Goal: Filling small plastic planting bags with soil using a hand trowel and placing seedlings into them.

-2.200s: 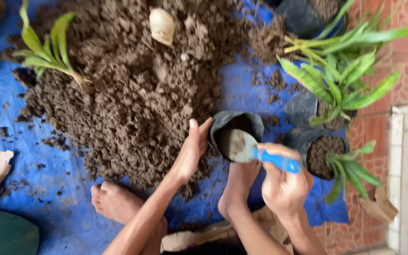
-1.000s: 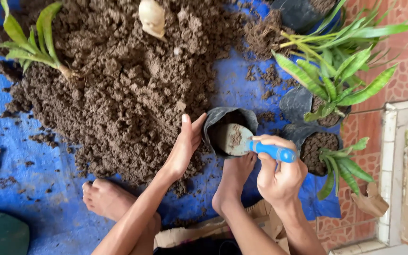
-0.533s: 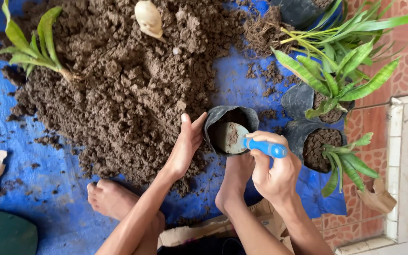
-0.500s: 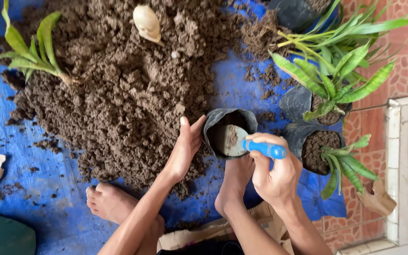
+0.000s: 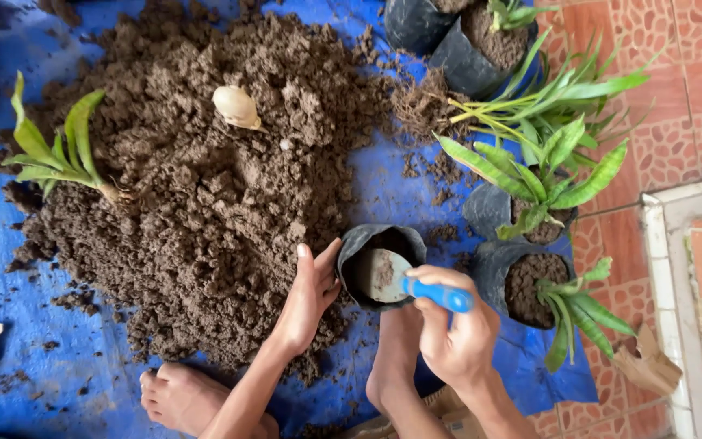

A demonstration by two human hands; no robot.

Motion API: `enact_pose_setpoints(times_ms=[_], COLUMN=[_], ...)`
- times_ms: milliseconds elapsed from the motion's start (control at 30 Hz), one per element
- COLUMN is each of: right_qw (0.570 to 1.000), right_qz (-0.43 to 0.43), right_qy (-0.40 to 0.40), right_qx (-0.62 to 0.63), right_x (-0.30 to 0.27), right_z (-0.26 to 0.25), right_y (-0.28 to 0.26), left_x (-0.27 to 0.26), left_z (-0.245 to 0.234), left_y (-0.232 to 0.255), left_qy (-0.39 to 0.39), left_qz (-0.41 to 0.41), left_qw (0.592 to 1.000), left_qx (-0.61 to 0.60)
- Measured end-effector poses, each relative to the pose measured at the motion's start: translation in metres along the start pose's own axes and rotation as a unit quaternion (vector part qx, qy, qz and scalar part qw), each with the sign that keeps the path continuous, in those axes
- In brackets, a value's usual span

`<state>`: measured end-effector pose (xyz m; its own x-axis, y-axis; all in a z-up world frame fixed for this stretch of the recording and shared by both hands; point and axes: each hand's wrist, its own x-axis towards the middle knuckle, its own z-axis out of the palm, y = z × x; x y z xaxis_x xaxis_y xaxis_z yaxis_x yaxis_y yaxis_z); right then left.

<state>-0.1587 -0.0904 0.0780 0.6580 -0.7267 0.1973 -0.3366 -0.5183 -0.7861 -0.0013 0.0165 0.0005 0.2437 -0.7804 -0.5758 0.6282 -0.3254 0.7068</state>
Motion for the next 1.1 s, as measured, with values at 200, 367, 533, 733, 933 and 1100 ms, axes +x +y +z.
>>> enact_pose_setpoints(times_ms=[200,367,533,733,933,1100], right_qw=[0.999,0.998,0.996,0.995,0.996,0.994], right_qz=[-0.027,-0.002,0.009,0.011,0.069,0.099], right_qy=[0.017,0.055,0.089,0.092,0.002,-0.03], right_qx=[0.024,0.031,-0.016,-0.026,-0.048,-0.024], right_x=[-0.002,-0.004,-0.007,-0.016,-0.014,-0.018], right_z=[0.006,-0.005,-0.01,0.0,0.006,0.005], right_y=[0.008,-0.004,-0.002,0.014,0.021,0.025], left_x=[0.0,-0.001,0.001,0.008,0.024,0.032], left_z=[0.003,0.004,0.003,0.006,0.008,0.011], left_y=[0.002,0.003,0.012,0.031,0.04,0.043], left_qy=[0.001,0.003,0.012,0.019,0.022,0.019], left_qz=[-0.001,-0.008,-0.016,-0.02,0.007,-0.003], left_qw=[1.0,1.0,0.999,0.994,0.992,0.989], left_qx=[0.015,0.013,0.046,0.104,0.125,0.147])
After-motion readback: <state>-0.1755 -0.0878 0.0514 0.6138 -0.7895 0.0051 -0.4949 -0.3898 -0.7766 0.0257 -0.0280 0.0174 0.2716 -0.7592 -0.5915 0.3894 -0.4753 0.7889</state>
